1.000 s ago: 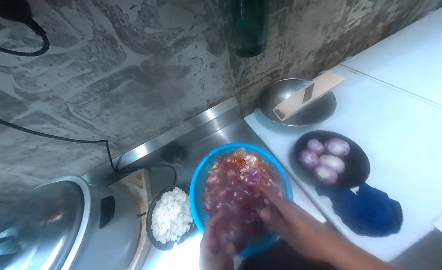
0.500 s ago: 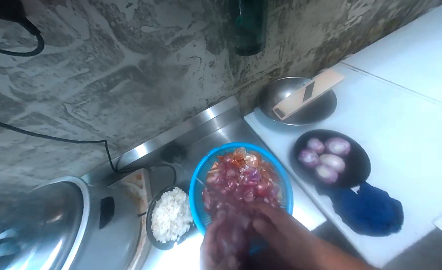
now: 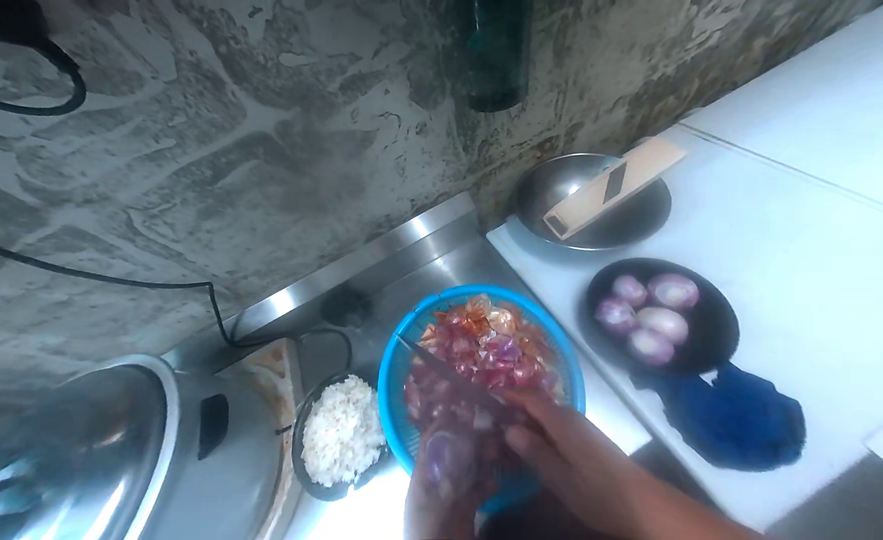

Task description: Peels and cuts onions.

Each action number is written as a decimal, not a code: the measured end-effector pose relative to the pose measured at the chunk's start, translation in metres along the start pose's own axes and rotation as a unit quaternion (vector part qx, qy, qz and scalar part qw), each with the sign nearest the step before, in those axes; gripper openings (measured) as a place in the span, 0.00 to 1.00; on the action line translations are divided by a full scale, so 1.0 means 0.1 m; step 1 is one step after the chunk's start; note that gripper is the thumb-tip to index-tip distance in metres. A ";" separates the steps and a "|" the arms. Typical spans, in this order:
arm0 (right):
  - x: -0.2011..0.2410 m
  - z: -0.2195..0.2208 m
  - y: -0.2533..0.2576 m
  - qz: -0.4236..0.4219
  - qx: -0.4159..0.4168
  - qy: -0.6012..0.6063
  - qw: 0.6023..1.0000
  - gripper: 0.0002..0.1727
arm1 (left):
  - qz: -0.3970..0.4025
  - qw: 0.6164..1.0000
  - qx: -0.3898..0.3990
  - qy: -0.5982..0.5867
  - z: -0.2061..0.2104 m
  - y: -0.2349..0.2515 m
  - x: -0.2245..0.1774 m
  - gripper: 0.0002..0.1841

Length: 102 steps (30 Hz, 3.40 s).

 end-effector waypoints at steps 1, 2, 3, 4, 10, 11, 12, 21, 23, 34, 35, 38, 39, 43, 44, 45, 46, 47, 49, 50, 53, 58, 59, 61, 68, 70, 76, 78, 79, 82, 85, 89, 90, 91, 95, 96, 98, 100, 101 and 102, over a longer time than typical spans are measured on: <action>-0.03 0.00 0.01 0.042 0.021 -0.004 0.999 0.37 | 0.000 1.000 -0.006 -0.004 -0.01 0.00 0.00 0.37; -0.04 0.03 0.01 0.063 0.042 -0.002 0.997 0.41 | -0.001 1.000 -0.010 -0.003 -0.02 0.00 0.00 0.38; -0.03 0.07 -0.01 0.056 0.057 0.003 0.997 0.43 | 0.002 1.000 -0.016 0.004 -0.02 0.00 0.01 0.37; -0.02 0.12 -0.04 0.030 0.070 0.005 0.997 0.43 | 0.005 1.000 -0.018 0.019 -0.03 0.00 0.01 0.34; 0.02 0.31 -0.02 -0.060 0.101 -0.057 0.991 0.41 | 0.028 0.996 0.015 0.089 0.04 -0.04 0.02 0.17; 0.03 0.32 -0.02 -0.059 0.095 -0.067 0.991 0.41 | 0.030 0.996 0.012 0.083 0.05 -0.04 0.02 0.18; 0.04 0.32 -0.02 -0.056 0.096 -0.074 0.991 0.41 | 0.031 0.997 0.003 0.077 0.06 -0.03 0.02 0.20; 0.10 0.33 0.00 -0.059 0.100 -0.093 0.989 0.42 | 0.053 0.992 0.043 0.106 0.11 0.02 -0.02 0.20; 0.10 0.32 -0.02 -0.064 0.106 -0.086 0.989 0.42 | 0.070 0.990 0.058 0.105 0.05 0.01 -0.02 0.19; 0.22 0.30 0.00 -0.073 0.131 -0.030 0.988 0.39 | 0.099 0.969 0.050 0.221 0.25 0.02 -0.09 0.28; 0.22 0.31 0.01 -0.075 0.126 -0.031 0.989 0.39 | 0.107 0.967 0.064 0.221 0.16 0.01 -0.08 0.31; 0.24 0.30 0.02 -0.079 0.122 -0.016 0.989 0.37 | 0.115 0.967 0.068 0.216 0.14 0.03 -0.08 0.37; 0.25 0.30 0.02 -0.079 0.123 -0.014 0.989 0.37 | 0.113 0.967 0.072 0.217 0.18 0.04 -0.09 0.38; 0.29 0.29 0.01 -0.061 0.107 -0.041 0.992 0.38 | 0.096 0.968 0.056 0.225 0.26 0.09 -0.16 0.25; 0.29 0.28 0.00 -0.056 0.102 -0.057 0.992 0.39 | 0.094 0.969 0.052 0.221 0.25 0.10 -0.19 0.21; 0.29 0.27 0.00 -0.053 0.100 -0.068 0.991 0.40 | 0.091 0.969 0.053 0.223 0.27 0.12 -0.24 0.20; 0.29 0.27 -0.01 -0.051 0.101 -0.073 0.991 0.40 | 0.090 0.968 0.057 0.226 0.29 0.13 -0.27 0.21; 0.30 0.27 -0.02 -0.049 0.102 -0.075 0.991 0.40 | 0.091 0.967 0.063 0.230 0.31 0.12 -0.29 0.23; 0.32 0.26 -0.03 -0.050 0.107 -0.073 0.990 0.41 | 0.094 0.964 0.052 0.245 0.36 0.10 -0.31 0.27; 0.33 0.26 -0.03 -0.055 0.106 -0.069 0.990 0.40 | 0.094 0.961 0.044 0.257 0.39 0.09 -0.31 0.29; 0.31 0.27 -0.03 -0.073 0.099 -0.060 0.990 0.39 | 0.117 0.944 0.045 0.306 0.38 0.08 -0.29 0.32; 0.30 0.28 -0.02 -0.104 0.081 -0.057 0.990 0.36 | 0.153 0.923 0.071 0.345 0.39 0.03 -0.26 0.32; 0.30 0.28 -0.02 -0.104 0.079 -0.055 0.990 0.36 | 0.156 0.923 0.081 0.342 0.36 0.01 -0.25 0.32; 0.28 0.28 -0.02 -0.098 0.084 -0.057 0.990 0.37 | 0.165 0.925 0.098 0.328 0.20 -0.05 -0.24 0.31; 0.31 0.27 -0.07 -0.101 0.079 -0.072 0.989 0.40 | 0.148 0.952 0.072 0.257 0.48 0.08 -0.33 0.29; 0.29 0.26 -0.05 -0.087 0.087 -0.070 0.990 0.39 | 0.141 0.949 0.064 0.274 0.46 0.05 -0.32 0.29; 0.19 0.27 -0.02 -0.119 0.053 -0.021 0.991 0.31 | 0.135 0.944 0.060 0.295 0.42 0.02 -0.29 0.29; 0.15 0.25 -0.01 -0.144 0.041 0.044 0.988 0.28 | 0.139 0.954 0.063 0.257 0.36 0.04 -0.26 0.31; 0.13 0.24 0.00 -0.150 0.041 0.072 0.985 0.28 | 0.138 0.960 0.064 0.237 0.34 0.06 -0.24 0.32; 0.08 0.23 0.04 -0.150 0.032 0.163 0.975 0.31 | 0.126 0.971 0.086 0.182 0.27 0.09 -0.22 0.32; 0.07 0.21 0.04 -0.132 0.056 0.230 0.963 0.28 | 0.113 0.982 0.091 0.122 0.23 0.09 -0.20 0.29; 0.01 0.19 0.05 -0.098 0.084 0.343 0.930 0.23 | 0.095 0.991 0.089 0.028 0.09 0.07 -0.15 0.29; -0.01 0.19 0.06 -0.080 0.083 0.361 0.925 0.23 | 0.091 0.993 0.081 0.006 0.05 0.06 -0.13 0.30; -0.04 0.18 0.07 -0.060 0.074 0.374 0.923 0.22 | 0.086 0.993 0.078 -0.011 0.04 0.05 -0.12 0.30; -0.17 0.18 0.18 0.007 0.023 0.389 0.921 0.19 | 0.064 0.994 0.069 -0.062 0.02 0.06 -0.09 0.28; -0.20 0.17 0.19 0.022 0.008 0.388 0.921 0.19 | 0.060 0.993 0.064 -0.074 0.02 0.06 -0.08 0.27; -0.26 0.16 0.19 0.039 -0.018 0.379 0.924 0.19 | 0.053 0.992 0.051 -0.101 0.05 0.07 -0.08 0.25; -0.28 0.13 0.17 0.044 -0.055 0.374 0.925 0.19 | 0.048 0.990 0.036 -0.131 0.10 0.07 -0.09 0.21; -0.28 0.11 0.17 0.048 -0.068 0.367 0.926 0.19 | 0.046 0.988 0.032 -0.142 0.11 0.06 -0.10 0.20; -0.28 0.07 0.16 0.059 -0.069 0.354 0.931 0.20 | 0.044 0.988 0.031 -0.146 0.09 0.06 -0.10 0.20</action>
Point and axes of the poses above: each hand's wrist, its own y-axis towards the middle knuckle, its own z-axis out of the palm, x = y × z, the point moved 3 cm from there along y, towards the middle knuckle, and after that the axes turned 14 degrees about x, right-handed, at the moved point
